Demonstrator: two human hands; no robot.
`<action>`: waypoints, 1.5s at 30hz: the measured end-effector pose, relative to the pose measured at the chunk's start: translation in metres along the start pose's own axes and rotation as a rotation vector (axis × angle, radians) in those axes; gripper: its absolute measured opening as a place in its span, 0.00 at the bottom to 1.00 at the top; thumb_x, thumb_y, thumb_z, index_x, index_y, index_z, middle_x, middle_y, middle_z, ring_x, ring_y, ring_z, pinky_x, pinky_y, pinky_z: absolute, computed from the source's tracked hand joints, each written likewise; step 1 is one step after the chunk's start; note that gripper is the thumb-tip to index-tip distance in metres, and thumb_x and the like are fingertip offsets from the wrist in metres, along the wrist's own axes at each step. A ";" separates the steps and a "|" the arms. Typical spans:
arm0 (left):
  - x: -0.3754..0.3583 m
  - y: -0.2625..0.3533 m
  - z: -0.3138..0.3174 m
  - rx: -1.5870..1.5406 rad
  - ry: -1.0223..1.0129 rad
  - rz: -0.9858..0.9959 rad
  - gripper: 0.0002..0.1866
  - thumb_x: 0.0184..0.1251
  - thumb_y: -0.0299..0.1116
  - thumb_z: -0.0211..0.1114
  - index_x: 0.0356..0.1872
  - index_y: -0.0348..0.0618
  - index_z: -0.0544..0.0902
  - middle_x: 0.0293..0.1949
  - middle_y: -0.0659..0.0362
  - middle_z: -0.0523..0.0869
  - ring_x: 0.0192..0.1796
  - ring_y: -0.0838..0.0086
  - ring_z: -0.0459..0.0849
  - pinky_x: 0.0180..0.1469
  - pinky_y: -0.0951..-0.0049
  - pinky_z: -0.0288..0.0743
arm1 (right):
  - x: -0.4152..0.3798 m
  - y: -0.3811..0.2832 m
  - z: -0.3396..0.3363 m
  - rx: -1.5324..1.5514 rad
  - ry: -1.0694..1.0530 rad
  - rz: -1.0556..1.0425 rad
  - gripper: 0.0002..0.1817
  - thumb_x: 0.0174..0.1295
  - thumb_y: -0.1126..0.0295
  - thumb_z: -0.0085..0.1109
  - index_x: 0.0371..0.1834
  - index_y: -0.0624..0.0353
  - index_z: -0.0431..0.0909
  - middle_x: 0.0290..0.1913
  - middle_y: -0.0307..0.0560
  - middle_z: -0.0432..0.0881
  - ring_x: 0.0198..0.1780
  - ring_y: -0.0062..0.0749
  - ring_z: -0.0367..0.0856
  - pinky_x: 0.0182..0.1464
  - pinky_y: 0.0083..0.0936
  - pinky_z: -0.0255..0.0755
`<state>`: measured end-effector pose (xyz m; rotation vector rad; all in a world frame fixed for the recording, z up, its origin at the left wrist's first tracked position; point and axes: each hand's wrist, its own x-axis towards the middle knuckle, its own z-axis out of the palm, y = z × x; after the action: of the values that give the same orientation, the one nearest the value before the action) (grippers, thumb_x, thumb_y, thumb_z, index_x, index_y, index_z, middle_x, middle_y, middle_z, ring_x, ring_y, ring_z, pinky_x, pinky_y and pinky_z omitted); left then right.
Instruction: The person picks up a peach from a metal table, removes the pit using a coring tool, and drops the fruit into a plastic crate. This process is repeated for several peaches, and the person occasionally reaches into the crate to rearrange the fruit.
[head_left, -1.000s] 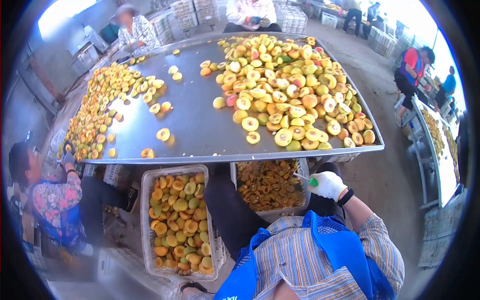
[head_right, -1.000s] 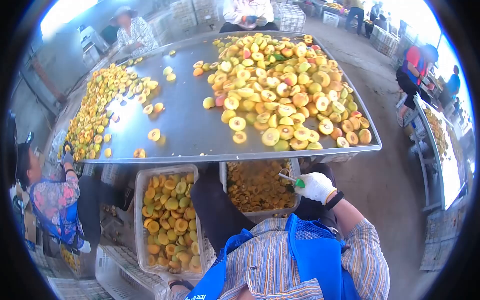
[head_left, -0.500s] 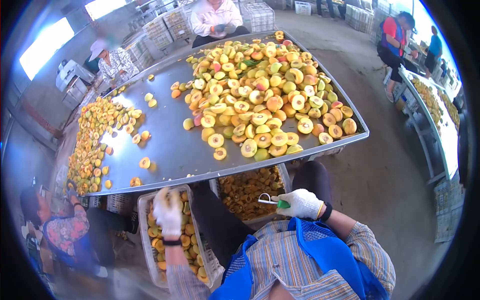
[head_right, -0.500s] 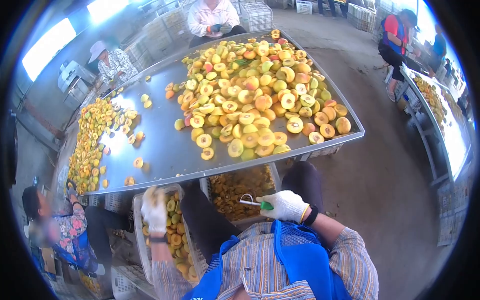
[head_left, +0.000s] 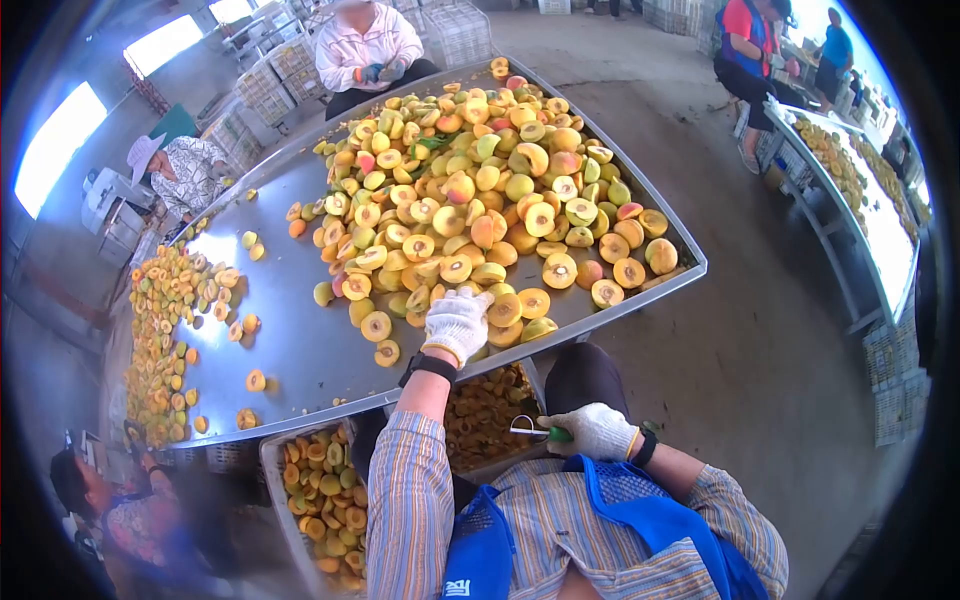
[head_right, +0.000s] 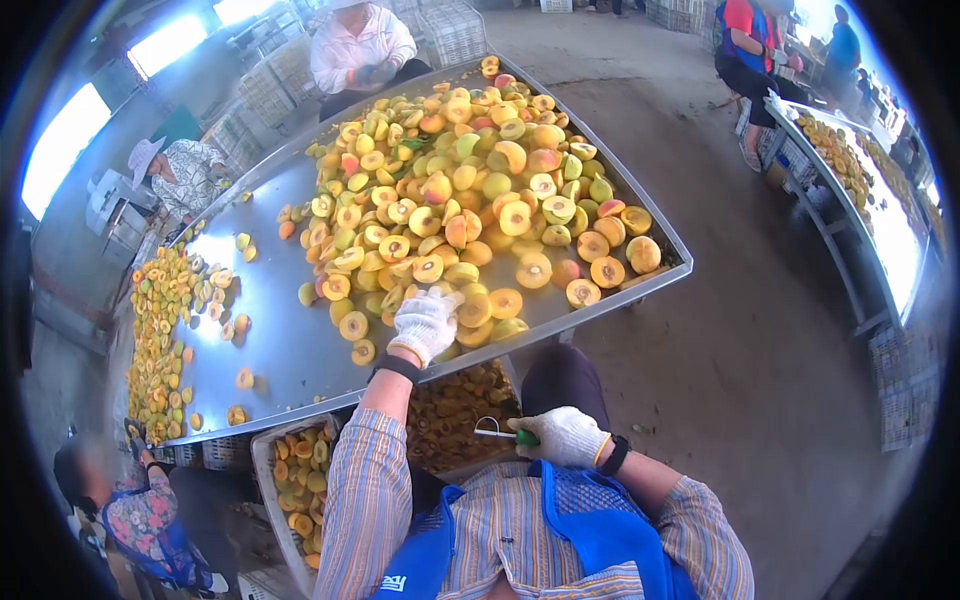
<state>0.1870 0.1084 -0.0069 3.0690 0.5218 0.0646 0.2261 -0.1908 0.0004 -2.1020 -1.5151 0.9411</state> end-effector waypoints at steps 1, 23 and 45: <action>0.002 0.000 -0.007 0.003 -0.007 0.003 0.18 0.62 0.39 0.61 0.53 0.58 0.86 0.49 0.55 0.85 0.50 0.57 0.84 0.52 0.55 0.78 | -0.001 0.003 0.001 0.008 0.000 0.001 0.26 0.60 0.56 0.67 0.62 0.48 0.81 0.34 0.54 0.87 0.36 0.48 0.87 0.41 0.39 0.81; 0.029 0.048 -0.028 -0.151 -0.277 0.036 0.17 0.62 0.37 0.57 0.53 0.57 0.83 0.53 0.50 0.85 0.56 0.53 0.83 0.59 0.56 0.76 | 0.003 0.035 0.026 0.102 -0.013 -0.205 0.29 0.62 0.54 0.67 0.67 0.46 0.77 0.35 0.49 0.87 0.35 0.43 0.88 0.40 0.33 0.80; -0.179 0.023 -0.070 -2.336 0.700 -0.288 0.22 0.75 0.46 0.59 0.55 0.35 0.78 0.50 0.46 0.84 0.50 0.47 0.86 0.48 0.45 0.86 | 0.029 -0.094 -0.014 0.133 0.182 -0.092 0.26 0.62 0.51 0.68 0.61 0.51 0.79 0.27 0.51 0.85 0.31 0.46 0.88 0.35 0.35 0.80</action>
<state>0.0223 0.0288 0.0575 0.6224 0.3170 0.8863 0.1778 -0.1299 0.0632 -1.9495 -1.4043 0.7723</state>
